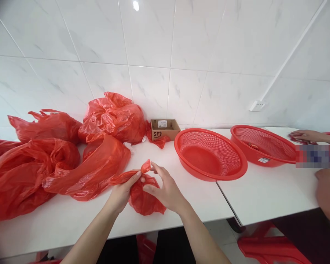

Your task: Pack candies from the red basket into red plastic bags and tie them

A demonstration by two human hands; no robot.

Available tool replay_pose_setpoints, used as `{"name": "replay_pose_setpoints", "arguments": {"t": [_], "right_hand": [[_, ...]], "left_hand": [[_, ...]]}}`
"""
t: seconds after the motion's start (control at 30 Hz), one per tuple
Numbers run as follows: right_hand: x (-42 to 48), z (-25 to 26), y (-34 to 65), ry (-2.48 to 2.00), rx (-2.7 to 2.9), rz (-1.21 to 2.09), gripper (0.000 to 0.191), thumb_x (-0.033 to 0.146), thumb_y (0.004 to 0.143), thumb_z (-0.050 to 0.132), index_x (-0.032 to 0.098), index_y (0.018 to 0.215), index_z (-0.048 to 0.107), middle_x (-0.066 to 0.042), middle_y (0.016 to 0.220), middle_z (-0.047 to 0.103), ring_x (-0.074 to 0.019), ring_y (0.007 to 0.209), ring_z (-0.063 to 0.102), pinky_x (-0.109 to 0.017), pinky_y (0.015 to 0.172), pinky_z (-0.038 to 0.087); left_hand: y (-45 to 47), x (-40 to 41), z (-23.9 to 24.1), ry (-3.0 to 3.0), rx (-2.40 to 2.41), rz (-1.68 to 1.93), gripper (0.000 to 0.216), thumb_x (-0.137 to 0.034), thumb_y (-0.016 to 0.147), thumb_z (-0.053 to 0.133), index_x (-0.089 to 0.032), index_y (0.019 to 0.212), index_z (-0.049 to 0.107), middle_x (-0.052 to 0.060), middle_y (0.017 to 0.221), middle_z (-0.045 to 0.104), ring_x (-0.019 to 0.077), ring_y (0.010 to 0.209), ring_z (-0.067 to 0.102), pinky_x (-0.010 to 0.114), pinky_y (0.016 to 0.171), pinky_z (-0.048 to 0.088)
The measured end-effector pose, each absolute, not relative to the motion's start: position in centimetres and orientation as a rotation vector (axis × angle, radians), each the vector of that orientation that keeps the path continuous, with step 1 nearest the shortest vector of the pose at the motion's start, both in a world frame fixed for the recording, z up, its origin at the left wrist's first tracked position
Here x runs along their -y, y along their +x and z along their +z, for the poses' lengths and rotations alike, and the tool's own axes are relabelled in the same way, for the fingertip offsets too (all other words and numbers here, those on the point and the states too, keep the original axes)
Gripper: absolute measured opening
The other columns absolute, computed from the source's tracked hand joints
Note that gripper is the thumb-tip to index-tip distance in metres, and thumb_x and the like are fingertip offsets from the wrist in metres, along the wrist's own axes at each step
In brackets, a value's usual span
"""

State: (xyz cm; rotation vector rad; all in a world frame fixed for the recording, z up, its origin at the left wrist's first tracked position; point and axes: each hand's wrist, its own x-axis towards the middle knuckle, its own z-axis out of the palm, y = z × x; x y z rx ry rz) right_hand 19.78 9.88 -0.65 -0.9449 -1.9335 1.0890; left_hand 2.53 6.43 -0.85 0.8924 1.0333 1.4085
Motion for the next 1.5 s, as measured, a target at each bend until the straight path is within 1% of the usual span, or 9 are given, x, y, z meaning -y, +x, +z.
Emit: {"name": "replay_pose_setpoints", "arguments": {"t": [0.07, 0.2, 0.37, 0.67, 0.83, 1.03, 1.17, 1.33, 1.5], "right_hand": [[-10.2, 1.0, 18.1, -0.871, 1.802, 1.201, 0.039, 0.054, 0.089, 0.056, 0.026, 0.114, 0.068, -0.006, 0.098, 0.070, -0.0210, 0.090, 0.063, -0.037, 0.087, 0.050], [-10.9, 1.3, 16.6, -0.894, 1.494, 1.351, 0.045, 0.057, 0.092, 0.048, 0.020, 0.080, 0.069, 0.002, 0.054, 0.050, -0.0140, 0.055, 0.049, -0.029, 0.060, 0.045], [-9.0, 0.8, 18.1, -0.916, 1.410, 1.327, 0.041, 0.056, 0.090, 0.053, 0.020, 0.073, 0.064, 0.000, 0.061, 0.054, -0.0131, 0.058, 0.048, -0.028, 0.061, 0.042], [-7.6, -1.0, 21.5, -1.033, 1.637, 1.435, 0.036, 0.052, 0.090, 0.054, 0.020, 0.076, 0.062, -0.002, 0.073, 0.067, -0.0132, 0.060, 0.051, -0.028, 0.061, 0.041], [-9.5, -0.1, 23.3, -1.202, 1.850, 1.161, 0.031, 0.046, 0.089, 0.056, 0.021, 0.070, 0.057, 0.000, 0.070, 0.061, -0.0163, 0.067, 0.054, -0.029, 0.064, 0.041], [-8.3, 0.2, 20.4, -1.132, 1.808, 0.824, 0.021, 0.044, 0.095, 0.047, 0.026, 0.098, 0.056, -0.003, 0.097, 0.067, -0.0198, 0.087, 0.061, -0.031, 0.074, 0.044], [-7.2, -1.4, 19.0, -1.178, 1.894, 0.823, 0.026, 0.044, 0.099, 0.034, 0.026, 0.090, 0.050, 0.003, 0.065, 0.052, -0.0154, 0.056, 0.046, -0.029, 0.058, 0.034], [-7.6, -2.2, 19.6, -1.203, 1.881, 1.036, 0.037, 0.047, 0.098, 0.036, 0.023, 0.069, 0.036, 0.005, 0.059, 0.040, -0.0135, 0.055, 0.039, -0.027, 0.054, 0.032], [-8.9, -0.9, 20.1, -1.133, 1.888, 0.826, 0.012, 0.029, 0.088, 0.054, 0.024, 0.096, 0.060, -0.002, 0.100, 0.064, -0.0159, 0.080, 0.056, -0.030, 0.068, 0.044]], "left_hand": [[2.8, -6.3, -0.7, 0.941, -1.039, 1.383, 0.025, -0.042, 0.082, 0.068, -0.019, 0.073, 0.070, 0.005, 0.080, 0.071, 0.0218, 0.082, 0.065, 0.033, 0.082, 0.050], [2.8, -6.2, -0.8, 0.984, -1.019, 1.312, 0.029, -0.044, 0.087, 0.062, -0.018, 0.083, 0.073, 0.007, 0.090, 0.073, 0.0236, 0.091, 0.066, 0.033, 0.083, 0.049], [2.3, -6.2, -1.3, 0.955, -1.014, 1.326, 0.026, -0.043, 0.087, 0.063, -0.019, 0.095, 0.071, 0.006, 0.093, 0.073, 0.0228, 0.094, 0.066, 0.033, 0.086, 0.048], [1.8, -6.1, -1.3, 1.250, -1.010, 1.384, 0.018, -0.026, 0.076, 0.075, -0.019, 0.070, 0.061, 0.003, 0.084, 0.063, 0.0189, 0.087, 0.064, 0.033, 0.082, 0.050], [1.8, -5.6, -0.6, 1.241, -1.064, 1.375, 0.021, -0.030, 0.076, 0.075, -0.019, 0.070, 0.059, 0.003, 0.086, 0.066, 0.0192, 0.087, 0.065, 0.033, 0.081, 0.051], [2.1, -5.5, -0.7, 1.223, -1.180, 1.352, 0.020, -0.033, 0.076, 0.076, -0.019, 0.073, 0.063, 0.002, 0.080, 0.067, 0.0162, 0.078, 0.062, 0.030, 0.075, 0.050], [2.2, -5.6, -0.8, 1.241, -1.169, 1.371, 0.021, -0.033, 0.079, 0.073, -0.019, 0.072, 0.060, 0.003, 0.083, 0.067, 0.0164, 0.082, 0.063, 0.030, 0.078, 0.050], [1.2, -5.6, -1.0, 1.323, -1.115, 1.347, 0.020, -0.030, 0.079, 0.073, -0.019, 0.072, 0.059, 0.004, 0.090, 0.066, 0.0184, 0.091, 0.063, 0.033, 0.086, 0.049], [-0.3, -5.8, -0.2, 1.620, -1.149, 1.160, 0.017, -0.028, 0.081, 0.072, -0.019, 0.075, 0.060, 0.003, 0.090, 0.061, 0.0175, 0.087, 0.061, 0.033, 0.083, 0.047]]}}
